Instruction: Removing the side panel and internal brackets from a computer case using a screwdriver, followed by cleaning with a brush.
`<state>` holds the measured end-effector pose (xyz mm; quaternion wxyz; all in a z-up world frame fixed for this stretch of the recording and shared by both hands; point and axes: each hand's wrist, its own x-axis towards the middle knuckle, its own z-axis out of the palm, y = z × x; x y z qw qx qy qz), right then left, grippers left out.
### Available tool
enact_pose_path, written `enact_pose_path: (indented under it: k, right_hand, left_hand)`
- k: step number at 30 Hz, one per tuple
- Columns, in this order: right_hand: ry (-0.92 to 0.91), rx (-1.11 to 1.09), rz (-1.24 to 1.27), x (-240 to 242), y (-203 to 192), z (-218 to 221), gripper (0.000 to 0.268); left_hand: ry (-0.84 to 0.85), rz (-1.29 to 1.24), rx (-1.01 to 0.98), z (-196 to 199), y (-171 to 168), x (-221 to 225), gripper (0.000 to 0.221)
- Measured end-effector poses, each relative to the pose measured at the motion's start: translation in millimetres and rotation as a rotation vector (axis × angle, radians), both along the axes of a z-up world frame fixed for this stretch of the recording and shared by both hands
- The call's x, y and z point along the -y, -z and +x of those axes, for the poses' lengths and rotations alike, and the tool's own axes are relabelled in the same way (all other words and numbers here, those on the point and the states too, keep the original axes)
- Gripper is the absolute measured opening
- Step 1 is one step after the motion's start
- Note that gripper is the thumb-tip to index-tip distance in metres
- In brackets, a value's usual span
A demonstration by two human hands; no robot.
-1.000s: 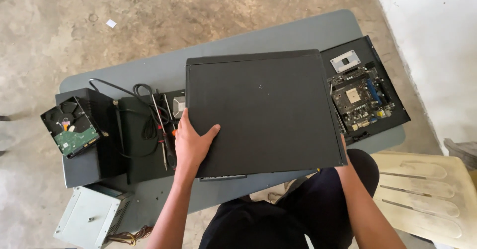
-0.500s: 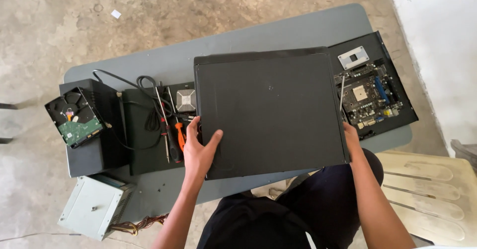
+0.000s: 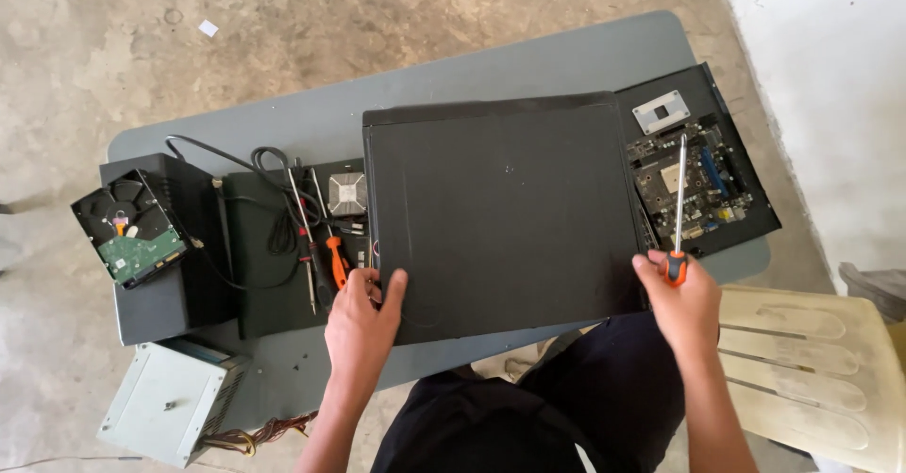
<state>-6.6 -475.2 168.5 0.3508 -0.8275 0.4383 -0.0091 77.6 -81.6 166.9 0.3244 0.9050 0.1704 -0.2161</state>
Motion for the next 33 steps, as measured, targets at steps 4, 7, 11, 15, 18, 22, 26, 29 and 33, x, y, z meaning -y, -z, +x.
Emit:
enact_pose_path:
  k: [4, 7, 11, 15, 18, 22, 26, 29, 33]
  right_hand:
    - [-0.043, -0.060, -0.177, -0.1, 24.4, -25.1, 0.036]
    - [-0.042, -0.263, -0.224, 2.2, 29.7, -33.2, 0.054]
    - [-0.051, -0.197, -0.167, -0.8, 28.3, -38.3, 0.056]
    - [-0.062, -0.172, -0.182, -4.6, 35.1, -40.7, 0.047]
    - [0.009, -0.114, -0.119, -10.6, 31.6, -45.1, 0.049]
    - [0.005, -0.042, -0.143, -18.2, 28.2, -50.7, 0.060]
    - [0.161, -0.146, 0.023, -23.0, 24.7, -56.0, 0.049]
    - [0.103, -0.249, -0.097, -22.6, 14.6, -54.0, 0.052]
    - [0.192, -0.103, 0.123, -35.7, -7.7, -42.4, 0.050]
  left_hand:
    - [0.033, 0.005, 0.180, -1.2, 36.5, -2.8, 0.049]
    - [-0.028, -0.216, 0.378, -3.4, 57.9, -2.0, 0.042]
    - [-0.111, -0.439, 0.344, -2.8, 79.2, -7.0, 0.039]
    - [-0.091, -0.528, 0.303, 1.9, 94.9, -15.0, 0.038]
    - [-0.027, -0.543, 0.300, -5.0, 95.7, -19.6, 0.042]
    - [-0.054, -0.495, 0.249, -9.6, 67.1, -8.9, 0.047]
    - [-0.083, -0.407, 0.205, -11.4, 51.1, -3.9, 0.044]
    - [-0.117, -0.393, 0.167, -12.1, 39.3, -0.8, 0.043]
    - [-0.093, -0.284, 0.346, -17.7, 22.2, 1.9, 0.040]
